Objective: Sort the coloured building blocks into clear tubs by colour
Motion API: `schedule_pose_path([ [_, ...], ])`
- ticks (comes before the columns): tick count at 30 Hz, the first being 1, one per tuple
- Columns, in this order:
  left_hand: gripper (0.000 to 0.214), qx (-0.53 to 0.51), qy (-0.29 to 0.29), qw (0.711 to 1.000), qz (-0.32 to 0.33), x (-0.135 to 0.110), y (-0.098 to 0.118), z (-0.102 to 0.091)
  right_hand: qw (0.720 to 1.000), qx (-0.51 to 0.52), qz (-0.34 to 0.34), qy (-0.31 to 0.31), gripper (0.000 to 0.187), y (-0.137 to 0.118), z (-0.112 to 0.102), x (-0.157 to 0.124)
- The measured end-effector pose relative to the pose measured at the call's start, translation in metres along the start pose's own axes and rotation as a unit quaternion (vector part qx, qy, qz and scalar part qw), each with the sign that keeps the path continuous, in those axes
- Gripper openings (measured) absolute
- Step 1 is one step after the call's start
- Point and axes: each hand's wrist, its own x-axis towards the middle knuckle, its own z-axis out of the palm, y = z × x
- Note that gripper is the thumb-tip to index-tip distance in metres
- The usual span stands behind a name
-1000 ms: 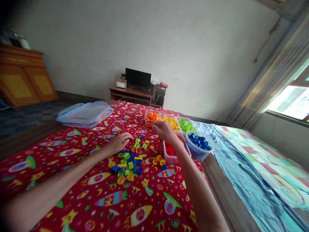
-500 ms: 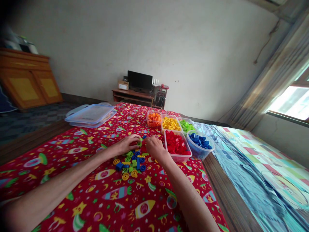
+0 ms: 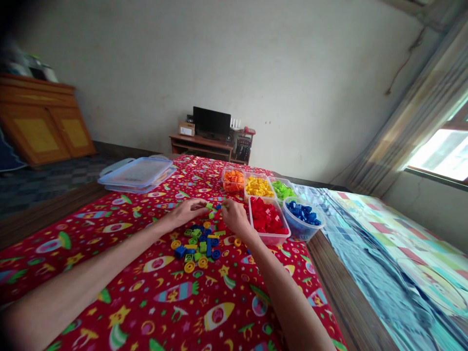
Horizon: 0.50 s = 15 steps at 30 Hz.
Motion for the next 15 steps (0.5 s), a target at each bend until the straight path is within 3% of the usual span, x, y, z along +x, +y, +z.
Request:
schedule_pose_path([
  [2, 0.045, -0.017, -0.004, 1.000, 0.006, -0.002, 0.014, 0.000, 0.974, 0.207, 0.096, -0.015, 0.011, -0.003, 0.004, 0.003],
  [4, 0.045, -0.016, -0.017, 0.999, 0.022, -0.004, 0.027, 0.001, 0.898, 0.400, 0.174, -0.049, 0.013, -0.007, 0.007, 0.003],
  [6, 0.044, 0.008, -0.023, 0.999, 0.044, -0.005, 0.035, 0.004, 0.836, 0.506, 0.200, -0.076, 0.021, -0.010, 0.010, 0.001],
  [7, 0.043, 0.025, -0.016, 0.998, 0.053, -0.005, 0.038, 0.006, 0.822, 0.527, 0.197, -0.088, 0.024, -0.011, 0.011, -0.001],
  [11, 0.036, 0.069, 0.025, 0.995, 0.074, -0.005, 0.035, 0.013, 0.822, 0.534, 0.155, -0.124, 0.027, -0.010, 0.013, -0.002],
  [15, 0.045, -0.014, 0.029, 0.997, 0.071, -0.003, 0.025, 0.016, 0.842, 0.518, 0.137, -0.072, 0.027, -0.001, 0.012, 0.003],
])
